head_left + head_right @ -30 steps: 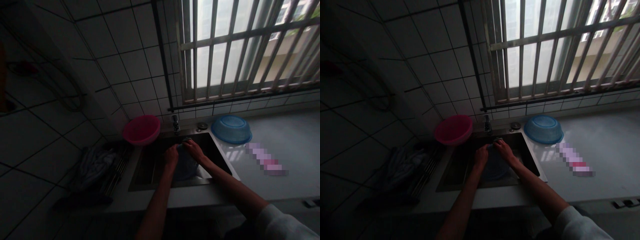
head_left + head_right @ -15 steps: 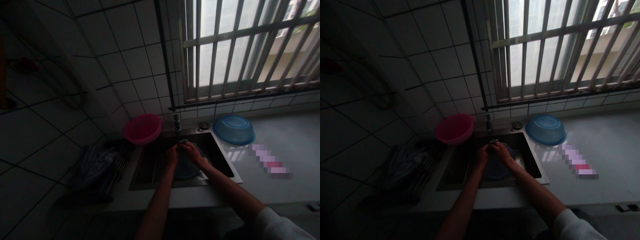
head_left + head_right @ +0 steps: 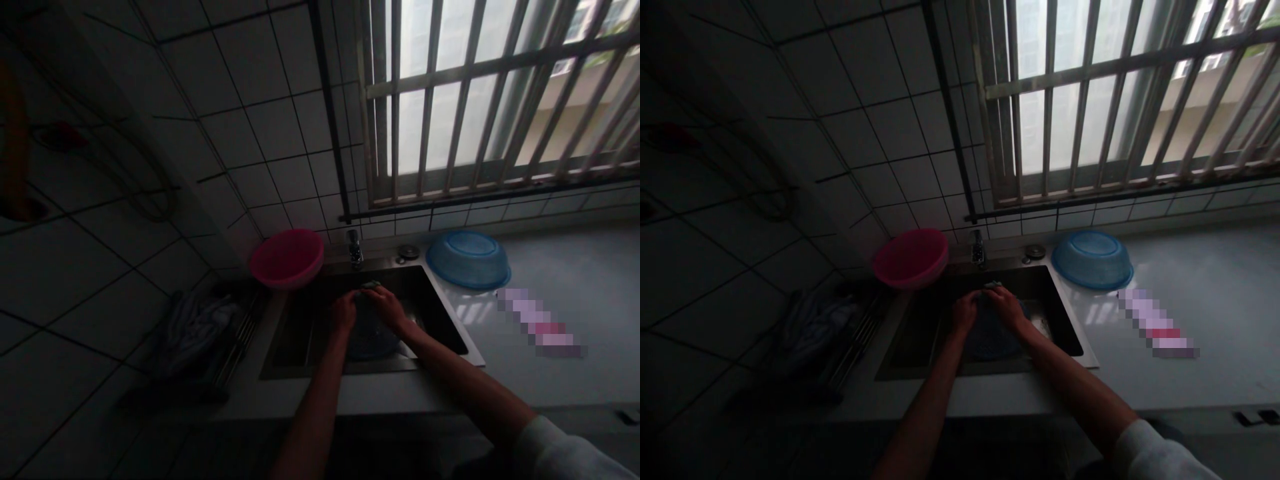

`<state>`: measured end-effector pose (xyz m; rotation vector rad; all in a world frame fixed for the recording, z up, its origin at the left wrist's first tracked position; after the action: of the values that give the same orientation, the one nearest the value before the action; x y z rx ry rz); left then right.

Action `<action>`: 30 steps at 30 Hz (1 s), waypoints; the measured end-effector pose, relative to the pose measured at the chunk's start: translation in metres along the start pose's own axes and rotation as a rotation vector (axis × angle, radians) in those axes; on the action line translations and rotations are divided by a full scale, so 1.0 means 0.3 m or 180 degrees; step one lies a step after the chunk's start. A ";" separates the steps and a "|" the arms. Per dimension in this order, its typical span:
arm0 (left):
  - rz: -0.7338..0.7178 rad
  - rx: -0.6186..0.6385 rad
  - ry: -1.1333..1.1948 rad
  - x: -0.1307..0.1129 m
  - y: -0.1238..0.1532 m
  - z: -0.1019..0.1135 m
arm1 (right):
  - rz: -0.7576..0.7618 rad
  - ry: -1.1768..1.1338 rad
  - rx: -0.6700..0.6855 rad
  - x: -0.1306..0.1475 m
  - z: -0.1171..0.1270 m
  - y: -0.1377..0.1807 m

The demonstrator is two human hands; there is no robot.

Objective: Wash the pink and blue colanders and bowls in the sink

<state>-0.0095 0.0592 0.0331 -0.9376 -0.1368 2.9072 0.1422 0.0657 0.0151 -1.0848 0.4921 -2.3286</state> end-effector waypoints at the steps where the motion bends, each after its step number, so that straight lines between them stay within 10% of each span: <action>1: 0.0012 -0.0020 0.0003 0.009 0.000 0.010 | -0.0049 -0.0028 -0.0050 -0.011 0.004 -0.005; 7: 0.0717 -0.0634 0.0099 0.108 0.004 0.119 | -0.1081 -0.0107 -0.0689 -0.209 0.117 0.028; 15: 0.0045 -0.0181 0.0039 -0.014 0.004 0.027 | -0.0193 -0.0018 -0.0072 -0.034 0.027 -0.014; 23: 0.0801 -0.0981 0.0262 0.132 0.016 0.151 | -0.0926 0.0070 -0.0639 -0.210 0.174 0.034; 30: 0.0127 -0.0132 -0.0073 0.002 0.011 0.024 | -0.0016 0.0201 0.0138 -0.023 -0.004 -0.010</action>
<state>-0.0143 0.0557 0.0382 -0.9241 -0.1829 2.9632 0.1441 0.0723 0.0119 -0.9960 0.4609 -2.3727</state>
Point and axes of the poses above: each hand's wrist, its own y-axis away from the middle knuckle, its own z-axis out of the back of the hand, x = y × z, the point moved 8 cm from there along -y, towards the middle knuckle, and after that the axes turned 3 degrees about x, right-handed, at the moved point
